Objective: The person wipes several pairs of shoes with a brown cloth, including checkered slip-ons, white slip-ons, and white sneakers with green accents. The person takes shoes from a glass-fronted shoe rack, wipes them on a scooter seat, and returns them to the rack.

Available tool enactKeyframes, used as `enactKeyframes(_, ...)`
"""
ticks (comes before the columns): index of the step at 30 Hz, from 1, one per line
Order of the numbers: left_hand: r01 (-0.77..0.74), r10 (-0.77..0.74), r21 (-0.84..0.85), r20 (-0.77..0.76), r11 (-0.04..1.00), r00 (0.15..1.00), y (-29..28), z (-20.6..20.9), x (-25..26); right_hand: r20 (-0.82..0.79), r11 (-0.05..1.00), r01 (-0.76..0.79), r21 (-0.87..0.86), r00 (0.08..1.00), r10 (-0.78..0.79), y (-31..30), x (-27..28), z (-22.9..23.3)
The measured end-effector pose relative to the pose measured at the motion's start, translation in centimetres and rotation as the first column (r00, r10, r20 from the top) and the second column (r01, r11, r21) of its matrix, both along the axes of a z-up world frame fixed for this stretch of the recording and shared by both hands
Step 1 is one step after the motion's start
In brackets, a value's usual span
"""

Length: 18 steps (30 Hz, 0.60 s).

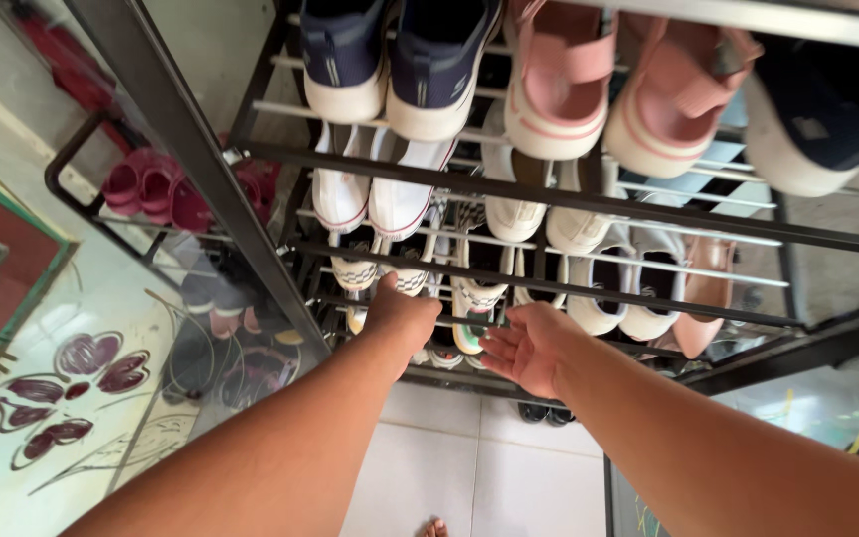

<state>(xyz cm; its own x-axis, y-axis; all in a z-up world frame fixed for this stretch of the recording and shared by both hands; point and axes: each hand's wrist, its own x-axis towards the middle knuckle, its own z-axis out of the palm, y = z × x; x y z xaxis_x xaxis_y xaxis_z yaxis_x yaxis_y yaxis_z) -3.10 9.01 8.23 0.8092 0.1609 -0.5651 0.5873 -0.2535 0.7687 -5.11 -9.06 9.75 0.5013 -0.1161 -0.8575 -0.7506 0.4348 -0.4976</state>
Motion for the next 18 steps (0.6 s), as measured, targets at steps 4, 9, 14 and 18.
enactKeyframes(4,-0.006,0.009,-0.163,0.015,0.987,1.000,0.8,2.5,-2.1,0.020,0.999,0.035,-0.008,0.999,-0.035,-0.6,-2.6,1.9)
enactKeyframes(9,-0.003,-0.001,-0.175,-0.020,0.985,1.000,2.1,5.6,-5.8,0.059,0.997,0.074,-0.029,0.996,-0.072,-1.7,-6.5,4.4)
enactKeyframes(14,0.018,-0.015,-0.260,0.015,0.965,1.000,1.2,8.9,-10.2,0.141,0.993,0.122,0.001,0.983,-0.121,-3.5,-11.7,7.2)
enactKeyframes(18,0.062,-0.062,-0.271,0.008,0.961,0.998,-1.5,11.4,-14.7,0.249,0.994,0.112,-0.005,0.963,-0.107,-5.4,-17.3,9.6)
